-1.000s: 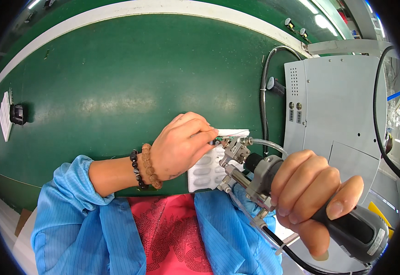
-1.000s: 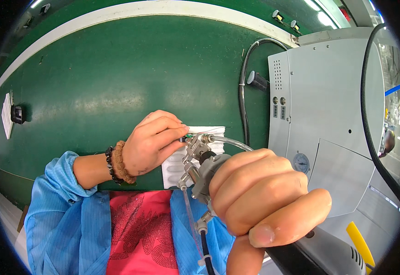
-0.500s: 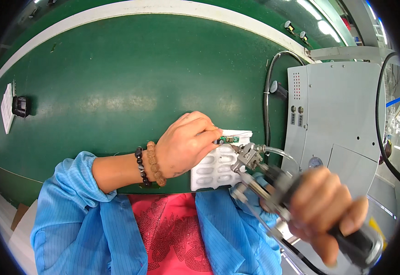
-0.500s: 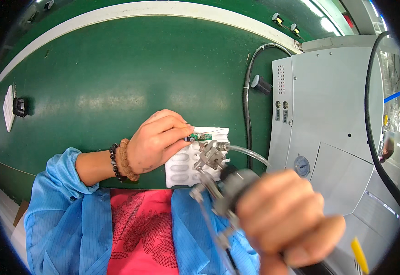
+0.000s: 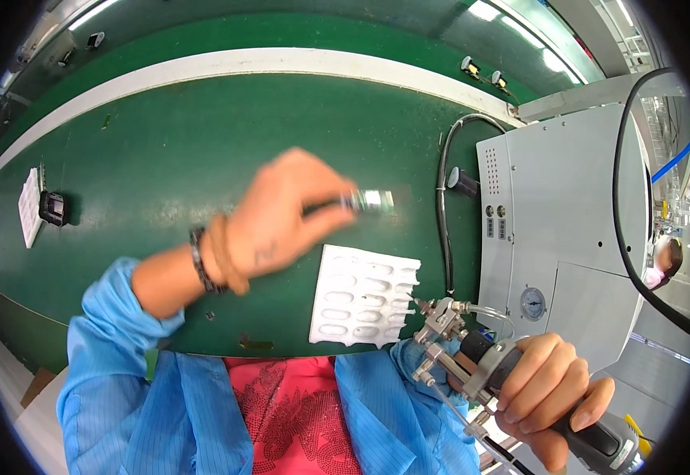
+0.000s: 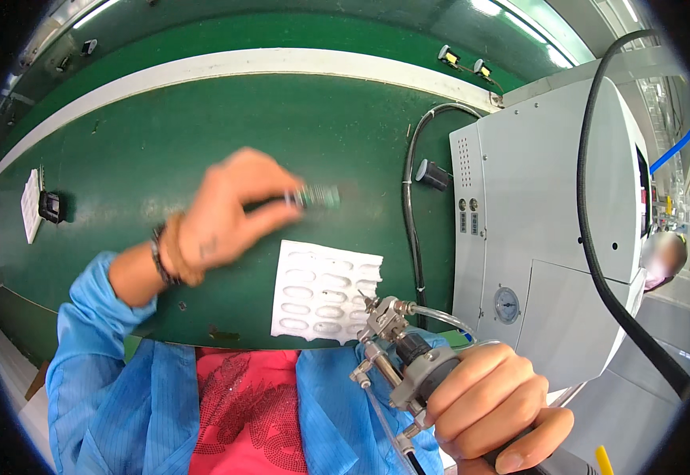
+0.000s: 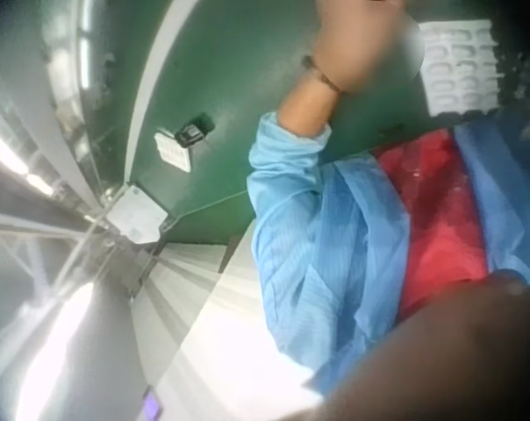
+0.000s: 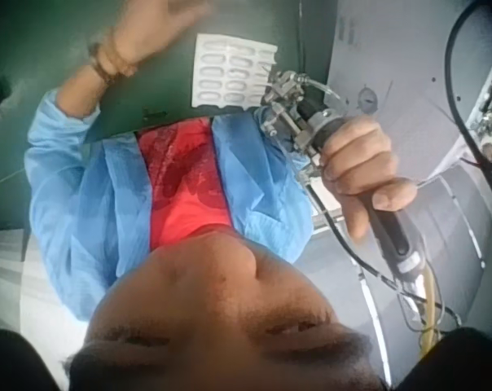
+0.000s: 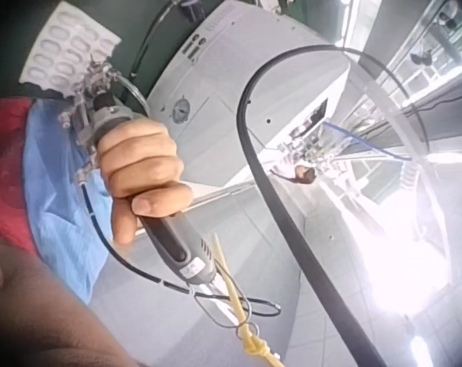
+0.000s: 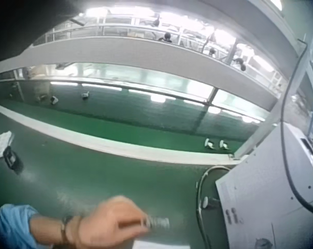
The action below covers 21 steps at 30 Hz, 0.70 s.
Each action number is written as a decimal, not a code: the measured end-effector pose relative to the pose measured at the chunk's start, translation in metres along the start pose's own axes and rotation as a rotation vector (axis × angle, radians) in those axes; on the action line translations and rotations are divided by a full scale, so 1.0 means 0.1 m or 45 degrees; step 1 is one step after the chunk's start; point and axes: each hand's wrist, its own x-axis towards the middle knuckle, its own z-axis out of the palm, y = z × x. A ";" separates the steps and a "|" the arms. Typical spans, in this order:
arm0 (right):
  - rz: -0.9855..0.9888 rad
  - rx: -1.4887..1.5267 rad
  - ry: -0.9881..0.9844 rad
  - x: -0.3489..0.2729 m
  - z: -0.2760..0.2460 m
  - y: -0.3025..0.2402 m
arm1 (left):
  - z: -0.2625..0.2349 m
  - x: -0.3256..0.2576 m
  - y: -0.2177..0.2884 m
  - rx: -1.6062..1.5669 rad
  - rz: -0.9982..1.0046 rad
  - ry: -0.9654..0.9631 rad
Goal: The person uses a soldering iron to apply heat to small electronic components held in a white foam tray. They repeatedly pick up components, solder them, and place them onto the green workbench surface. The process is repetitive, focusing on individual units.
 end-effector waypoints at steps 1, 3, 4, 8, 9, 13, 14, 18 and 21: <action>0.032 -0.022 0.017 0.00 0.02 -0.01 | -0.10 0.19 -0.14 0.116 -0.004 0.026; 0.080 -0.033 0.044 0.02 0.02 -0.01 | -0.33 0.59 -0.41 0.098 -0.276 0.096; 0.062 0.012 0.002 0.02 -0.01 0.01 | -0.46 0.77 -0.65 0.342 -0.261 0.199; 0.068 0.015 0.011 0.09 -0.01 -0.03 | -0.63 1.51 -1.17 1.000 -0.055 0.456; 0.072 0.001 0.018 0.08 -0.03 -0.02 | -0.48 1.70 -1.16 1.004 0.059 0.449; 0.056 0.035 0.066 0.07 -0.08 0.07 | 0.21 2.31 -1.20 0.717 0.356 0.099; 0.046 0.050 0.083 0.07 -0.10 0.09 | 0.35 2.46 -1.27 0.685 0.398 0.038; 0.053 -0.023 0.140 0.09 -0.11 0.01 | 1.00 3.10 -1.29 0.531 0.465 -0.133; 0.046 -0.038 0.170 0.08 -0.15 0.06 | 1.13 3.32 -1.34 0.565 0.350 -0.360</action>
